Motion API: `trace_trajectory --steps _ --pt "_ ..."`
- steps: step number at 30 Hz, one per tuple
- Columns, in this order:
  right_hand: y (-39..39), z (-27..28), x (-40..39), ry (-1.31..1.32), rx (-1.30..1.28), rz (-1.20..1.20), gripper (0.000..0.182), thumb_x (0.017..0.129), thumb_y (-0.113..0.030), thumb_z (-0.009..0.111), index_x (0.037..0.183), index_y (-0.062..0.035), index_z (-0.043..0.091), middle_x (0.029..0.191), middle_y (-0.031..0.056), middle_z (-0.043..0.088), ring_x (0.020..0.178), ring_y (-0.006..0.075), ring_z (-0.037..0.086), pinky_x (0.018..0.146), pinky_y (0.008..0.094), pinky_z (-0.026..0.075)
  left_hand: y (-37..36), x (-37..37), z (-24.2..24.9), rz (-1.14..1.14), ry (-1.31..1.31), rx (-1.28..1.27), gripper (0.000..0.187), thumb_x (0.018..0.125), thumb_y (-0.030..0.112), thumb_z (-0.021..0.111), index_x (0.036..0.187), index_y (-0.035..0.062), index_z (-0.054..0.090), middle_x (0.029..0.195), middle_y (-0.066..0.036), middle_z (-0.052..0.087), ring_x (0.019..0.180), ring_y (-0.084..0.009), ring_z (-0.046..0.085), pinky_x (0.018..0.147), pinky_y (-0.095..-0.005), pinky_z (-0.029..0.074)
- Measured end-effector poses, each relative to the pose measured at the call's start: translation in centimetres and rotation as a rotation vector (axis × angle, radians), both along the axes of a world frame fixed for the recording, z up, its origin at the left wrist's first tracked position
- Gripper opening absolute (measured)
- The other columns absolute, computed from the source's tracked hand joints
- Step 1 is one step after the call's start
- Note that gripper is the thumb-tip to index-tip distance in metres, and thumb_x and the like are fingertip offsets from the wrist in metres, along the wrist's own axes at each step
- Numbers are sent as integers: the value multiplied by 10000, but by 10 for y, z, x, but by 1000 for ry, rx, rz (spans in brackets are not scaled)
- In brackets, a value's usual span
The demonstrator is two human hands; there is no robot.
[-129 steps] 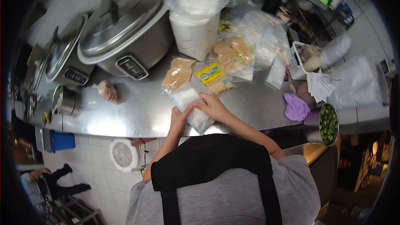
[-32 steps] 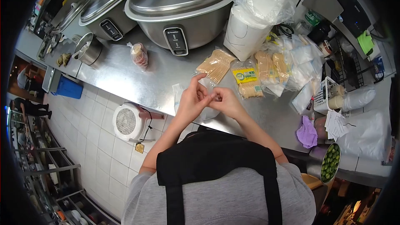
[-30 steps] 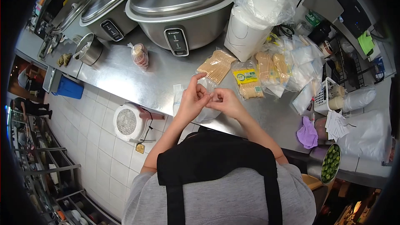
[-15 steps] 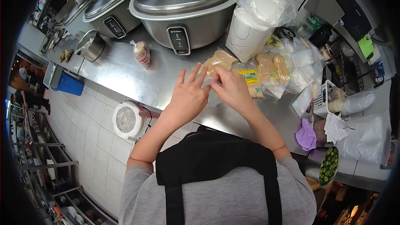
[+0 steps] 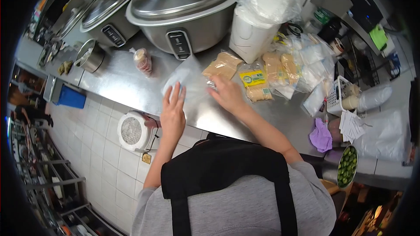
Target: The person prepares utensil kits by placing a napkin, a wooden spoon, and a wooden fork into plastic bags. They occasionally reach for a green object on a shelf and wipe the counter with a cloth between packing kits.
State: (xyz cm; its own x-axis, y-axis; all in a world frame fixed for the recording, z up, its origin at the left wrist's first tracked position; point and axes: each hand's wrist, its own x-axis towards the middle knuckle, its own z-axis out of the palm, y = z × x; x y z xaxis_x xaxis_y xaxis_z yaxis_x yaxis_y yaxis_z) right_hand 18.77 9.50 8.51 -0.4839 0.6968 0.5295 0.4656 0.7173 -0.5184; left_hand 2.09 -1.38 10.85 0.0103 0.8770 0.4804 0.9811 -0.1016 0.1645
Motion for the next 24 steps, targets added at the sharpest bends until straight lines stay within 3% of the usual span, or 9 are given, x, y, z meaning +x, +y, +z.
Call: trace_trajectory --steps 5,8,9,13,15,19,22,24 --pt "-10 -53 25 -284 -189 2 355 721 -269 623 952 -40 481 834 155 568 731 324 580 605 415 452 -9 28 -57 -54 -122 -190 569 644 -108 442 1197 26 461 1364 -130 298 1212 -339 338 816 -345 469" --pt "-11 -51 48 -165 -279 -22 269 730 -250 622 893 -57 530 822 111 586 714 287 583 607 375 452 -5 36 -86 -151 -155 -247 514 652 -104 438 1152 1 485 1372 -168 265 1219 -350 326 792 -358 485" --pt "-9 -47 57 -167 -281 -38 269 730 -250 622 893 -57 530 822 111 586 714 287 583 607 375 452 -2 40 -83 -158 -162 -241 392 663 -72 458 1031 15 561 1373 -183 258 1219 -360 322 760 -363 496" --pt "9 -29 118 132 -380 -482 160 764 -198 572 780 -41 547 730 131 575 685 308 565 592 375 434 -1 43 -53 -247 -274 -311 269 665 -20 517 913 39 603 1381 -172 253 1219 -358 326 811 -362 469" --pt "17 -36 164 131 -238 -620 131 771 -161 557 762 -30 548 731 141 572 675 315 563 585 377 426 -2 39 -38 -312 -335 -374 188 653 23 578 833 56 619 1374 -171 272 1217 -354 333 886 -364 416" --pt "19 -47 250 90 -90 -933 113 775 -145 559 791 -34 575 729 147 577 674 323 563 596 383 431 1 40 -17 -307 -508 -395 162 657 36 607 817 64 613 1349 -166 324 1210 -346 348 937 -363 366" --pt "19 -48 295 92 40 -1018 121 775 -149 568 787 -31 588 729 152 579 662 318 566 595 389 433 8 39 -18 -292 -494 -322 149 683 43 603 831 62 608 1345 -165 330 1208 -344 351 930 -364 371" --pt "25 -43 309 5 63 -1122 143 775 -115 578 740 24 570 627 139 567 541 239 542 536 325 418 14 43 -13 -291 -540 -332 155 693 47 600 847 60 605 1340 -164 337 1197 -341 364 924 -363 373"
